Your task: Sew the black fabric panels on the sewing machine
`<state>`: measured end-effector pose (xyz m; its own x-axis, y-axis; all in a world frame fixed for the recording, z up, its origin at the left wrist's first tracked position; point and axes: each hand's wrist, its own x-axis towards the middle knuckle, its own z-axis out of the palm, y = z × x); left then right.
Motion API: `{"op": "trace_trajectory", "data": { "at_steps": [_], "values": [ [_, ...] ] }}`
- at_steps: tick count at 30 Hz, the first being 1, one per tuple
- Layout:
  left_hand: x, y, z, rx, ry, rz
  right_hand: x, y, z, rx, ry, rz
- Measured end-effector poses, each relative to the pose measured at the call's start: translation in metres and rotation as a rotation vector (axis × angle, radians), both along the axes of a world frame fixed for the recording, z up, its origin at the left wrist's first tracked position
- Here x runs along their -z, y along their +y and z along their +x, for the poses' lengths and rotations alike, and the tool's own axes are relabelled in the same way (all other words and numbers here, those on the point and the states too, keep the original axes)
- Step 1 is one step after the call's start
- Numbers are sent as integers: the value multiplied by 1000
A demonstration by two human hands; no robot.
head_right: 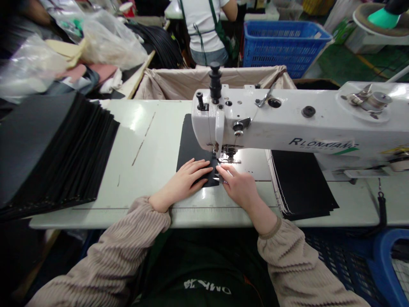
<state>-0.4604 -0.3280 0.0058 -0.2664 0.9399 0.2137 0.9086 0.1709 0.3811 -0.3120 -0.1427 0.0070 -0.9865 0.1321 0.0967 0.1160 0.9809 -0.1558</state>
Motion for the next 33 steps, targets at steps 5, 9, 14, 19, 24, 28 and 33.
{"op": "trace_trajectory", "data": {
  "at_steps": [5,9,14,19,24,28,33],
  "values": [
    [-1,0,0,-7,-1,5,0,0,0,0,7,-11],
    [-1,1,0,-13,-6,15,-1,-1,0,5,11,-16],
    [0,1,0,-29,15,7,-1,-1,0,2,-6,-6],
    [3,4,-2,-65,49,-46,-1,0,1,1,1,-2],
    [6,10,-3,-114,57,-76,1,1,0,4,27,-12],
    [6,13,-4,-124,50,-80,2,1,0,0,36,-12],
    [5,14,-5,-132,31,-65,4,2,0,1,41,-11]
  ]
}}
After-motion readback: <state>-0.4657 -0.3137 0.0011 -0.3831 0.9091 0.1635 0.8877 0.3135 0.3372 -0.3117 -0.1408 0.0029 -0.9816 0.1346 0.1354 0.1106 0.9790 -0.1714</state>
